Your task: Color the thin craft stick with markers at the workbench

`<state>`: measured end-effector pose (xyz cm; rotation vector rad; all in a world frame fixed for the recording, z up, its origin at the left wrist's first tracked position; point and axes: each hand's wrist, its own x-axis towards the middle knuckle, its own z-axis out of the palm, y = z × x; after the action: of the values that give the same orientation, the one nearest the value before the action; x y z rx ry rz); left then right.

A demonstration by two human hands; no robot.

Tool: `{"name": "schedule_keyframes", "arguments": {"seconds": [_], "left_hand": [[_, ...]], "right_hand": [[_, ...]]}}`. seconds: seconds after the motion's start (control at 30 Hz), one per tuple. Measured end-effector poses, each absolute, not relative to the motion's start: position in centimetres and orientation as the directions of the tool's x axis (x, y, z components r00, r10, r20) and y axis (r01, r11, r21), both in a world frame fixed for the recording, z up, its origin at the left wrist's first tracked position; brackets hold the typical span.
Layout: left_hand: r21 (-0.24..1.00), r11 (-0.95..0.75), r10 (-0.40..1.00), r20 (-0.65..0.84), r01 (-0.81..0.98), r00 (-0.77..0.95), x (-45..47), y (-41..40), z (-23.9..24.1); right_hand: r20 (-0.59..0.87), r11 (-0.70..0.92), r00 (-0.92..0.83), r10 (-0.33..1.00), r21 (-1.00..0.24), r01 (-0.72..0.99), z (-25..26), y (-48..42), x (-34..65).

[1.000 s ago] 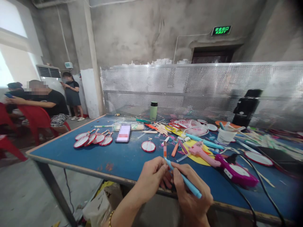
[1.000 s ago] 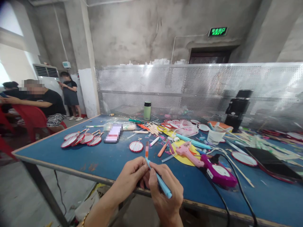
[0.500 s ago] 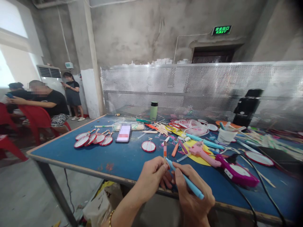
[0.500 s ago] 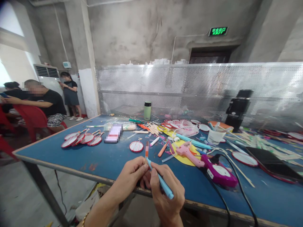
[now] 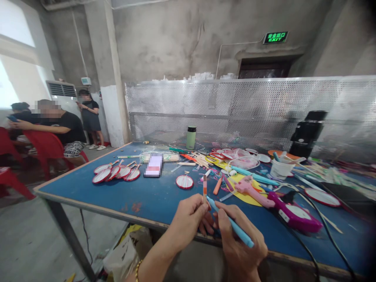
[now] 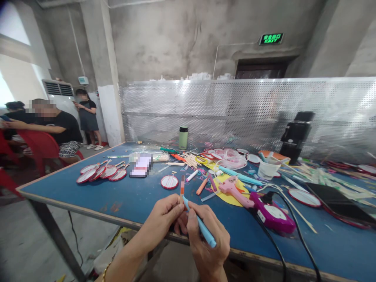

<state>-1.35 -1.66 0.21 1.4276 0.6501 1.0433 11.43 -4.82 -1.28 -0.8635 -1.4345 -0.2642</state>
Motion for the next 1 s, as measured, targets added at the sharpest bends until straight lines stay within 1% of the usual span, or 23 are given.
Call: {"name": "schedule_keyframes", "arguments": {"seconds": [0.13, 0.4, 0.6, 0.67, 0.83, 0.9, 1.0], "left_hand": [[0.966, -0.169, 0.868, 0.240, -0.195, 0.435, -1.30, -1.61, 0.14], [0.971, -0.131, 0.871, 0.210, -0.202, 0.444, -1.34, -1.58, 0.07], [0.965, -0.159, 0.874, 0.235, -0.207, 0.426, -1.37, -1.74, 0.33], [0.965, -0.156, 0.875, 0.234, -0.211, 0.424, -1.34, -1.69, 0.23], [0.968, -0.140, 0.872, 0.221, -0.210, 0.437, -1.29, -1.54, -0.03], [0.967, -0.146, 0.871, 0.225, -0.207, 0.437, -1.30, -1.53, -0.03], [0.963, -0.167, 0.871, 0.245, -0.212, 0.427, -1.37, -1.61, 0.08]], "right_hand": [[0.943, 0.693, 0.105, 0.316, -0.305, 0.654, -1.06, -4.68, 11.41], [0.924, 0.668, 0.212, 0.318, -0.377, 0.642, -1.55, -4.65, 11.44], [0.948, 0.733, 0.099, 0.304, -0.299, 0.611, -1.24, -4.58, 11.44], [0.947, 0.729, 0.100, 0.307, -0.301, 0.614, -1.17, -4.58, 11.42], [0.933, 0.696, 0.173, 0.317, -0.352, 0.626, -1.49, -4.62, 11.50], [0.935, 0.705, 0.165, 0.314, -0.346, 0.618, -1.56, -4.61, 11.51], [0.948, 0.739, 0.114, 0.298, -0.305, 0.601, -1.45, -4.55, 11.46]]}}
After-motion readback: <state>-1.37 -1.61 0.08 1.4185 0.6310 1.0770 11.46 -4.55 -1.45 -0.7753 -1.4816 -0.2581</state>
